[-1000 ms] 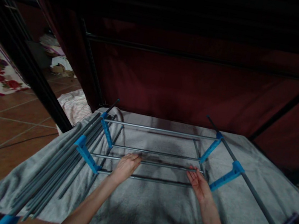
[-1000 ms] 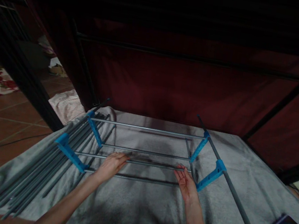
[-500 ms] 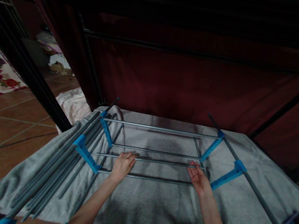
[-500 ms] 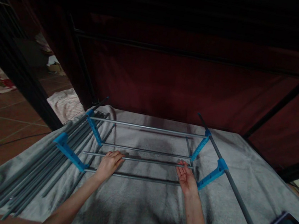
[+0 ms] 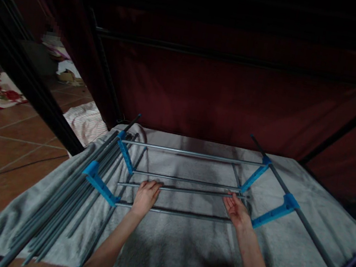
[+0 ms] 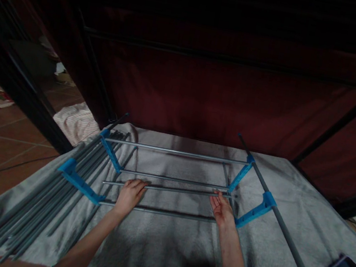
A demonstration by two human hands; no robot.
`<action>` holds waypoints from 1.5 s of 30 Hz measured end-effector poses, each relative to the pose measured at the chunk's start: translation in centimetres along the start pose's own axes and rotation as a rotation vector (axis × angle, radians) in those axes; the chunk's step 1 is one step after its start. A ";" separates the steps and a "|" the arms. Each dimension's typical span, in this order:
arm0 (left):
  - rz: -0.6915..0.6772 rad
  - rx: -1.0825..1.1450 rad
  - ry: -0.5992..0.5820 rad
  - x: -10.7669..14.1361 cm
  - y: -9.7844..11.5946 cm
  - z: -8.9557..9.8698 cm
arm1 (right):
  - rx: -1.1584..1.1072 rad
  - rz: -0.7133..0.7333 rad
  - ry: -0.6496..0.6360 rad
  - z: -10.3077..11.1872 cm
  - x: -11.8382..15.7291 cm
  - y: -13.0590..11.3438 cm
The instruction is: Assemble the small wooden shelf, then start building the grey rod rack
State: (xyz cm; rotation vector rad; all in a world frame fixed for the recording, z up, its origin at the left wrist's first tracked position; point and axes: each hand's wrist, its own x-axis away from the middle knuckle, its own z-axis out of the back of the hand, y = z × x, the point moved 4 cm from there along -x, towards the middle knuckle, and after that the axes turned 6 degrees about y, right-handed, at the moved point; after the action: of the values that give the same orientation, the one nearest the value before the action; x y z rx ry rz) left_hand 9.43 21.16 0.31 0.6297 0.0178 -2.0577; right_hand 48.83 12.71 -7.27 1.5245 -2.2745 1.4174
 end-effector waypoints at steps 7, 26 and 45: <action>0.039 0.005 -0.009 -0.4 -0.4 -0.2 | 0.004 0.018 -0.019 -0.2 0.0 -0.1; 0.059 0.009 -0.060 -0.1 -0.4 -0.8 | -0.027 0.060 -0.029 -0.7 0.7 -0.2; 0.074 -0.011 -0.113 -0.1 -0.9 -1.6 | 0.000 0.077 -0.092 -0.5 0.4 0.0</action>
State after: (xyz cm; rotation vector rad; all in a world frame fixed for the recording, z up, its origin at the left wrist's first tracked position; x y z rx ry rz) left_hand 9.43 22.08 -1.22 0.4989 -0.0593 -2.0174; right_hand 48.40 12.77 -6.73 1.5499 -2.4107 1.3927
